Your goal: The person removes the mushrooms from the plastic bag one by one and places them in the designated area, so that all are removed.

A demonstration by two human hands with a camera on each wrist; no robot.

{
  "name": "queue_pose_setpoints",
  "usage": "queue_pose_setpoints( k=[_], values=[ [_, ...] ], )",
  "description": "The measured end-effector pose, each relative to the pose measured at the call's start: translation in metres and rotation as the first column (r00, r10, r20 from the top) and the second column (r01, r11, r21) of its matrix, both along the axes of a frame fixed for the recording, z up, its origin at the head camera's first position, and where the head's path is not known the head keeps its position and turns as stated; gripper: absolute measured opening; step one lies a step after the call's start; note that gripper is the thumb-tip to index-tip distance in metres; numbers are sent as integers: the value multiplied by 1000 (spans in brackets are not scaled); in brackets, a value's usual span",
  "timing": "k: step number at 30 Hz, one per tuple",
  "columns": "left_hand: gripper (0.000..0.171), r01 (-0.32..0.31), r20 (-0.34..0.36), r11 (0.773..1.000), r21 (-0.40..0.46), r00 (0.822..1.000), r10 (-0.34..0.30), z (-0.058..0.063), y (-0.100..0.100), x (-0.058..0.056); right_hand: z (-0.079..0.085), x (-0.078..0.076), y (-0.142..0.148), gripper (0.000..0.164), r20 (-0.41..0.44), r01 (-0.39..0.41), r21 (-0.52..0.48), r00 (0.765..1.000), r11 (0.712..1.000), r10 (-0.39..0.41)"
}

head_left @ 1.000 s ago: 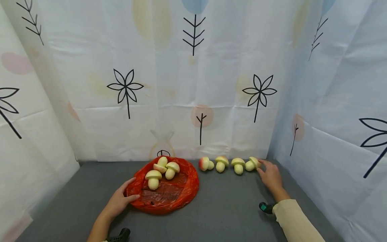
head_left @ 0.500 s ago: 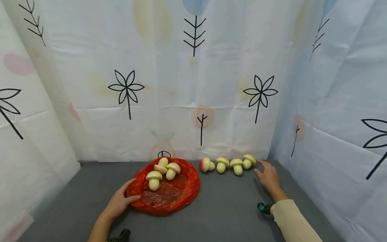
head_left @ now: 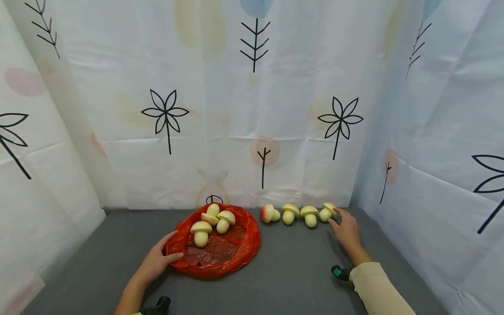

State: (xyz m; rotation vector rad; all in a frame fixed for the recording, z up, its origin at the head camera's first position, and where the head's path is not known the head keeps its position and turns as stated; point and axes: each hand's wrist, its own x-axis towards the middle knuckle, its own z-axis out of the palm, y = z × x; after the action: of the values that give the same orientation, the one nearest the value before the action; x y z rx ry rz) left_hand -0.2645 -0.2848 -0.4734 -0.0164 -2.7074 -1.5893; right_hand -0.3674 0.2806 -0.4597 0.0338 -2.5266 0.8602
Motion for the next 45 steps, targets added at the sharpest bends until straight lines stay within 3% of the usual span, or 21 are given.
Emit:
queue_pose_setpoints(
  k=[8, 20, 37, 45],
  values=[
    [80, -2, 10, 1000, -14, 1000, 3, 3, 2, 2, -3, 8, -15, 44, -95, -1, -58, 995, 998, -4],
    [80, 2, 6, 1000, -6, 1000, -2, 3, 2, 0, 2, 23, -37, 41, -204, -84, -84, 977, 993, 65],
    [79, 8, 4, 1000, -18, 1000, -8, 3, 2, 1, 1, 45, -80, 40, -212, -206, -134, 961, 969, 175],
    [80, 2, 4, 999, -38, 1000, -2, 2, 2, 0, -1, 49, -103, 40, -173, -294, -170, 949, 941, 265]
  ],
)
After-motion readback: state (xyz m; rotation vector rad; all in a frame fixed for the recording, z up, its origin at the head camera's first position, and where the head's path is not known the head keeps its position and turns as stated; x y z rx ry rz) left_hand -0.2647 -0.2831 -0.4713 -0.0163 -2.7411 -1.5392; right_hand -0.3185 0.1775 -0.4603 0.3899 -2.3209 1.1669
